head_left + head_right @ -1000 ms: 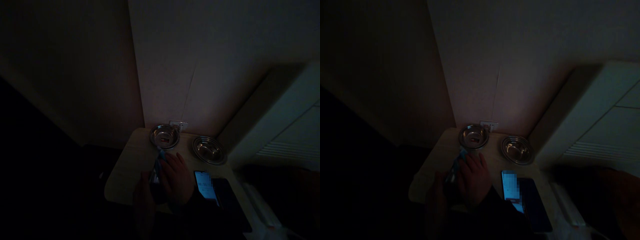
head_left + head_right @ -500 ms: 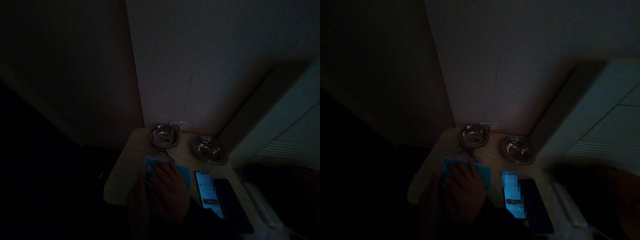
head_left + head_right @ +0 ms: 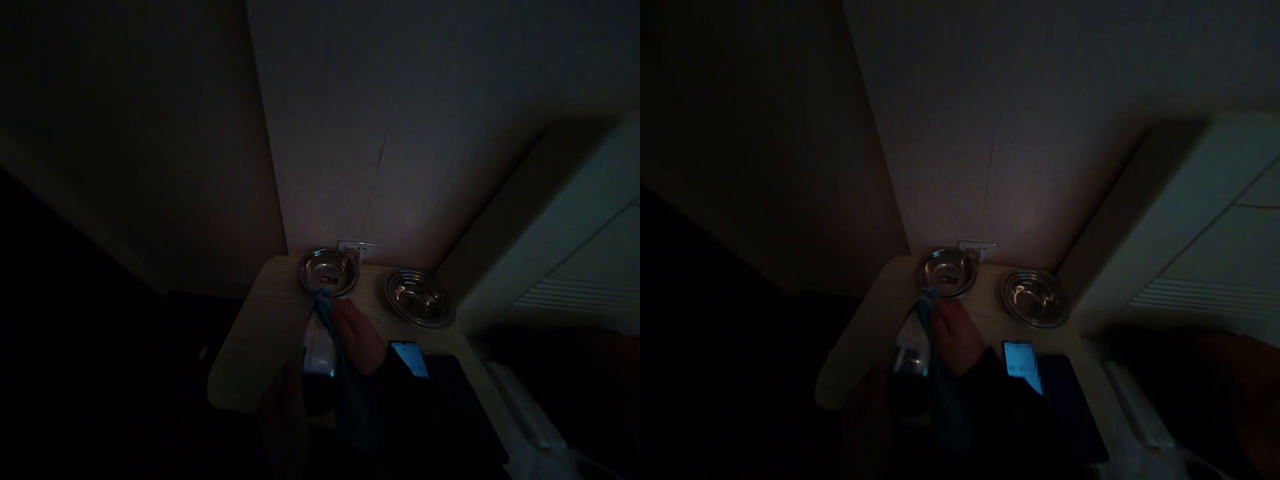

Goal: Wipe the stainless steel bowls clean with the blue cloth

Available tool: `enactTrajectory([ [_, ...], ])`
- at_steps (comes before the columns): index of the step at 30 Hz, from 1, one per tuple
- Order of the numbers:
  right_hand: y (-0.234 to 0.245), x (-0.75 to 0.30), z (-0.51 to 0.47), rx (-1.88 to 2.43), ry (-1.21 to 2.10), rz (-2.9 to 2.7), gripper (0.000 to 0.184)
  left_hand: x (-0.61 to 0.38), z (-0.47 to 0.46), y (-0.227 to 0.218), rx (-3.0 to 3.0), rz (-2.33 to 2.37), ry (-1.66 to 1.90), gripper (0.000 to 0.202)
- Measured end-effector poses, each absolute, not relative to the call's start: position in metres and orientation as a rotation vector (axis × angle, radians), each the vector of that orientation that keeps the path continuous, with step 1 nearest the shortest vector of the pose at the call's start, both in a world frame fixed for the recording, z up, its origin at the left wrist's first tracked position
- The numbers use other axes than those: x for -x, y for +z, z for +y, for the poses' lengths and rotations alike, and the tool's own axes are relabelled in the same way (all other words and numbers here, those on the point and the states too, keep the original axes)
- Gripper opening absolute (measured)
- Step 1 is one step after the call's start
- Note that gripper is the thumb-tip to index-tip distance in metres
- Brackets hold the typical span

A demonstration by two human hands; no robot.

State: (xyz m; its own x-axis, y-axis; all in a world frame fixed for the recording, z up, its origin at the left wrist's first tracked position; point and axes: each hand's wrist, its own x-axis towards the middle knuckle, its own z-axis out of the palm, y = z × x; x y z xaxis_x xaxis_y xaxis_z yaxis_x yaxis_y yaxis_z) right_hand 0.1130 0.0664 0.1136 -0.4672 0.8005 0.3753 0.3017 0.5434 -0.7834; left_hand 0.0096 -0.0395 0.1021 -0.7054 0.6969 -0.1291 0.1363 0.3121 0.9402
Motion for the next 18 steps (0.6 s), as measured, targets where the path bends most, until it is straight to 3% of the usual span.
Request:
enactTrajectory([
  [3, 0.106, -0.119, 0.092, 0.94, 1.025, -1.841, 0.04, -0.011, -0.038, 0.109, -0.76, 2.006, 1.381, 0.043],
  [9, 0.103, -0.121, 0.067, 0.938, 0.956, -1.704, 0.037, 0.001, -0.035, 0.117, -0.762, 1.951, 1.345, 0.04],
  [18, 0.109, -0.128, 0.032, 0.686, 0.223, -2.114, 0.035, 0.004, -0.037, 0.109, -0.807, 1.95, 1.339, 0.03],
])
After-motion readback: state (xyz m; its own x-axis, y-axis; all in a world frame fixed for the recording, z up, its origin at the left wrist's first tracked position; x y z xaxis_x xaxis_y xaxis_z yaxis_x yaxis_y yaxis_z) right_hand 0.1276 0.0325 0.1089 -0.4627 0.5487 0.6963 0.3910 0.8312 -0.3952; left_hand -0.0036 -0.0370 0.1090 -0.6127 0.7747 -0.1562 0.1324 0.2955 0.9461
